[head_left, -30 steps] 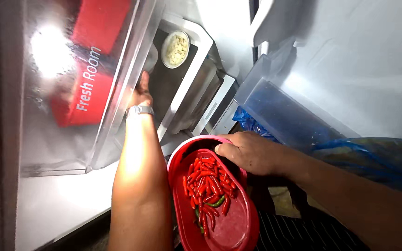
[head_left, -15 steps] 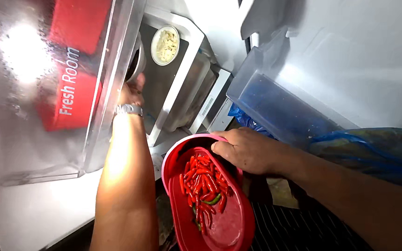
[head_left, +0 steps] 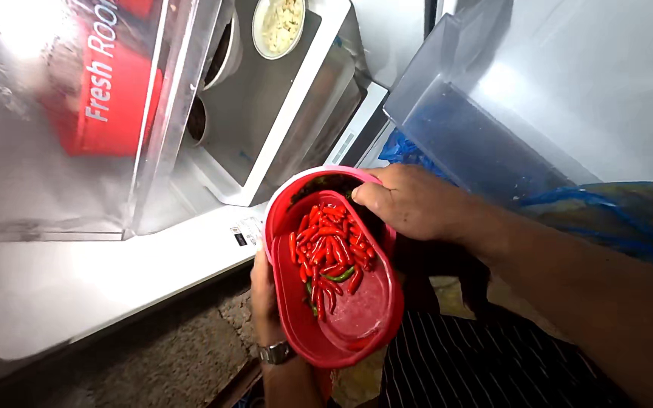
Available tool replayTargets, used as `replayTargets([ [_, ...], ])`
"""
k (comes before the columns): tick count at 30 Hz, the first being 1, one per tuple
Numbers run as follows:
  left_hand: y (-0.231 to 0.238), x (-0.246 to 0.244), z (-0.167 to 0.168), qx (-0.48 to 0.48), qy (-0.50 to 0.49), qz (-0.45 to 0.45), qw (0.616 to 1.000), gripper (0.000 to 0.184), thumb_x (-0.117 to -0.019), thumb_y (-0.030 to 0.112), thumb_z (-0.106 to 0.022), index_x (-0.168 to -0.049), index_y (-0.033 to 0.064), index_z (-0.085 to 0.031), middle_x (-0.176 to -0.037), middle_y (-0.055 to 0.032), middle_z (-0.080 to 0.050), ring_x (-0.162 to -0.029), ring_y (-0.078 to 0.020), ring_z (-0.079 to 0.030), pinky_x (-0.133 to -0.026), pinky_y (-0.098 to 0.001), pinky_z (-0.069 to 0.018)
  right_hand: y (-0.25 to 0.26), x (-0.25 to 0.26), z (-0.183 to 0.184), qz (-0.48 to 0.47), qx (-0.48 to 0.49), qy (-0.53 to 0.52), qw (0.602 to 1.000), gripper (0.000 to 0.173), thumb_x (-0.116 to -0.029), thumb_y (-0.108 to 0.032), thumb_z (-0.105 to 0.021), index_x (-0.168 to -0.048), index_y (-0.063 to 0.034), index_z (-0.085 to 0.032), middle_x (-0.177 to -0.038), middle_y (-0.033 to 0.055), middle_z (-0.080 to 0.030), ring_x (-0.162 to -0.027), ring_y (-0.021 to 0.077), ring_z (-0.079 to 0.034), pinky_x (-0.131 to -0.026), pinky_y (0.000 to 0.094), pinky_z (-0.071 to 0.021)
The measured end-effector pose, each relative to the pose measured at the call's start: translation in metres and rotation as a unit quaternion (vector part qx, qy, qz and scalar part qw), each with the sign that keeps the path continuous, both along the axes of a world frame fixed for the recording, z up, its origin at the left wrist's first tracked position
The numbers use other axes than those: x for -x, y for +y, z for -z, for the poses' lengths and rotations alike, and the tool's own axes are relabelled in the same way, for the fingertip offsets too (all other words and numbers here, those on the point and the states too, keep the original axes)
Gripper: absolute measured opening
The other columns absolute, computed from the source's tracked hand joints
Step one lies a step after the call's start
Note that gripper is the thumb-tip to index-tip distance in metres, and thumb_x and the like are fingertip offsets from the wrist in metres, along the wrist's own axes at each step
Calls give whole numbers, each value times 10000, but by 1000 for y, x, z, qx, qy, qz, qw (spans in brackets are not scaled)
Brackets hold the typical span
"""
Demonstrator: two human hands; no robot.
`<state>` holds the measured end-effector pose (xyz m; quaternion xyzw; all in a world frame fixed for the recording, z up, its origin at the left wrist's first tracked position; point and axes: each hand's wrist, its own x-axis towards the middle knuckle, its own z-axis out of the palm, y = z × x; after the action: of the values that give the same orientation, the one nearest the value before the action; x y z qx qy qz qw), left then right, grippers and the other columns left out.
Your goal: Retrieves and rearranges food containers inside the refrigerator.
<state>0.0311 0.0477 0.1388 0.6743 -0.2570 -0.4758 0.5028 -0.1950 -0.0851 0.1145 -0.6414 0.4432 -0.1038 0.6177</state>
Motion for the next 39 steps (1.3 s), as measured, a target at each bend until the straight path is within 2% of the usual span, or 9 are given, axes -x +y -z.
replayTargets([
  [2,10,10,3,63,116,12,991,436,-1121,374,-259,-1177,201,-656,-1043,48,-751,-992,-21,-703,-880,-229,-588,0,0,1,0,5,-4,1000,376,-1069,-308,-396,-1075,-118,-720,-816,31,-639,-781,155,-621,-667,409,-481],
  [5,13,16,-1,75,156,9,985,425,-973,556,-556,-1103,187,-723,-997,14,-771,-953,-57,-729,-863,-261,-603,0,-1,3,7,-1,-7,1000,370,-1068,-328,-404,-969,-140,-707,-768,14,-609,-744,140,-602,-639,396,-461],
  [7,11,18,-4,72,155,14,985,354,-890,527,-690,-1028,207,-753,-936,35,-776,-893,-33,-734,-827,-234,-606,-1,-3,5,10,-3,-3,1000,405,-1069,-388,-401,-950,-146,-704,-776,16,-625,-757,145,-621,-648,413,-476],
  [11,10,10,10,98,194,18,976,246,-911,373,-722,-1045,168,-746,-942,-2,-777,-893,-57,-740,-829,-253,-611,-3,-7,9,26,-6,-11,1000,539,-1064,-547,-376,-859,-146,-672,-710,17,-609,-696,156,-625,-614,425,-489],
  [17,7,0,31,146,247,-12,958,299,-942,367,-688,-1103,116,-706,-993,-73,-751,-942,-155,-735,-842,-377,-618,-6,-9,13,82,-10,-38,996,679,-1024,-696,-317,-1182,-171,-718,-971,43,-720,-935,177,-700,-807,496,-568],
  [20,-3,-7,43,137,165,-83,973,450,-869,445,-757,-1173,127,-662,-1051,-95,-730,-1001,-202,-718,-862,-441,-614,-4,-12,13,157,-20,-78,984,689,-1007,-717,-343,-1221,-161,-690,-926,40,-700,-839,162,-691,-730,466,-575],
  [24,-20,-13,56,127,33,-116,985,363,-958,405,-647,-1174,114,-628,-1053,-101,-725,-989,-227,-717,-845,-462,-616,-4,-15,18,151,0,-142,978,744,-940,-751,-480,-1402,-184,-615,-1202,44,-714,-1088,155,-694,-935,453,-589],
  [29,-31,-5,66,109,13,-122,986,372,-1008,358,-565,-1256,82,-581,-1118,-134,-706,-1032,-261,-705,-877,-487,-602,-4,-16,19,131,23,-69,989,489,-916,-442,-605,-1367,-253,-622,-1039,-46,-744,-934,71,-712,-793,391,-607],
  [39,-60,-42,73,135,85,-223,962,458,-1081,474,-277,-1362,163,-463,-1254,-104,-617,-1145,-262,-630,-921,-532,-548,2,-12,10,192,29,-200,960,449,-993,-262,-556,-1430,-157,-578,-1091,-29,-746,-956,41,-720,-798,277,-633],
])
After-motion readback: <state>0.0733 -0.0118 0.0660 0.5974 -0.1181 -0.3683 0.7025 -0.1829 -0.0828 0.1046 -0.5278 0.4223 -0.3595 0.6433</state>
